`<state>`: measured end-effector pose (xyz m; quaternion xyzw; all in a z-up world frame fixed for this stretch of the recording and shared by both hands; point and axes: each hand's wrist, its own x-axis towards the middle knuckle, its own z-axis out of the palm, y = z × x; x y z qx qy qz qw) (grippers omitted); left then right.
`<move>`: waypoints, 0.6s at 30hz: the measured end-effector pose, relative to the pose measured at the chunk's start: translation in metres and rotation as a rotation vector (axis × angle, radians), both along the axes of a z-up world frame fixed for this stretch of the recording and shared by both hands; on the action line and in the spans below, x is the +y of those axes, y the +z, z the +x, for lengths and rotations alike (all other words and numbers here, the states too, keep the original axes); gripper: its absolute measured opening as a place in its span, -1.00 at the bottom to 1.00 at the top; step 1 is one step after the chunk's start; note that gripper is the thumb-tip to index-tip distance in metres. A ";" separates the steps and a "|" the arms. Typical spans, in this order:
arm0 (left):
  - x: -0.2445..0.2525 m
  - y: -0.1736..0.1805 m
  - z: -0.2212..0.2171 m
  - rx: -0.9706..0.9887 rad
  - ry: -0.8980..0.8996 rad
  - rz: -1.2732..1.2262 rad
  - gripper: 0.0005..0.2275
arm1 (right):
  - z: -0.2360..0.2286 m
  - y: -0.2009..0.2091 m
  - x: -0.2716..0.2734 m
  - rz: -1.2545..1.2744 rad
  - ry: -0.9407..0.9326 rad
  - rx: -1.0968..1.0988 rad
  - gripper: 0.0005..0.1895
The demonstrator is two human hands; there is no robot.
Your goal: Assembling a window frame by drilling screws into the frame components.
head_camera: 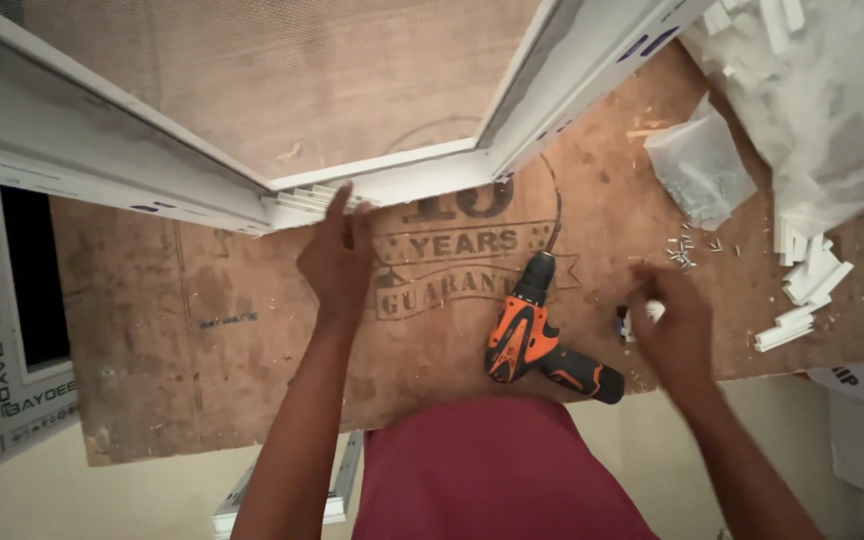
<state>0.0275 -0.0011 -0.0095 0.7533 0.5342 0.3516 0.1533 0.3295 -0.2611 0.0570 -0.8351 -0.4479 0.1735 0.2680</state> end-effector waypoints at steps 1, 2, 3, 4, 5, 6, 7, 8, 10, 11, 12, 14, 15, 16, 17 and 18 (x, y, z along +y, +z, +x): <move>0.000 0.003 0.000 -0.013 0.037 -0.048 -0.70 | 0.014 -0.006 0.004 0.006 -0.036 -0.061 -0.62; 0.000 0.004 0.000 -0.013 0.040 -0.046 -0.70 | 0.022 -0.011 0.006 0.008 -0.032 -0.061 -0.62; 0.000 0.005 -0.001 -0.050 0.058 -0.074 -0.71 | 0.030 -0.017 0.009 -0.013 -0.059 -0.095 -0.65; 0.000 0.006 -0.002 -0.086 0.077 -0.102 -0.73 | 0.038 -0.022 0.012 -0.034 -0.083 -0.129 -0.68; 0.001 0.005 -0.003 -0.086 0.084 -0.099 -0.73 | 0.040 -0.021 0.014 -0.031 -0.077 -0.128 -0.68; 0.001 0.003 -0.003 -0.108 0.048 -0.079 -0.73 | 0.043 -0.020 0.017 -0.046 -0.090 -0.127 -0.66; 0.002 0.001 -0.004 -0.130 0.012 -0.057 -0.73 | 0.047 -0.019 0.020 -0.060 -0.104 -0.125 -0.64; 0.002 0.002 -0.004 -0.131 0.020 -0.062 -0.73 | 0.050 -0.019 0.017 -0.065 -0.095 -0.126 -0.64; 0.002 0.002 -0.003 -0.135 0.010 -0.021 -0.74 | 0.057 -0.020 0.012 0.015 -0.136 -0.156 -0.65; 0.003 0.000 -0.003 -0.137 0.014 -0.026 -0.74 | 0.065 -0.025 0.009 0.010 -0.132 -0.158 -0.65; 0.004 -0.001 -0.004 -0.131 0.010 -0.014 -0.74 | 0.072 -0.030 0.005 0.040 -0.117 -0.222 -0.70; 0.004 -0.002 -0.003 -0.126 0.003 -0.005 -0.75 | 0.081 -0.034 0.004 0.069 -0.103 -0.286 -0.74; 0.005 -0.001 -0.002 -0.109 0.009 -0.022 -0.75 | 0.083 -0.032 0.007 0.044 -0.081 -0.314 -0.78; 0.004 -0.001 -0.002 -0.089 0.016 -0.040 -0.76 | 0.084 -0.030 0.009 0.018 -0.057 -0.340 -0.81; 0.003 0.000 -0.001 -0.089 0.016 -0.042 -0.76 | 0.083 -0.027 0.009 0.016 -0.056 -0.339 -0.81; 0.003 0.001 -0.002 -0.114 0.009 -0.020 -0.76 | 0.082 -0.026 0.012 -0.005 -0.049 -0.328 -0.83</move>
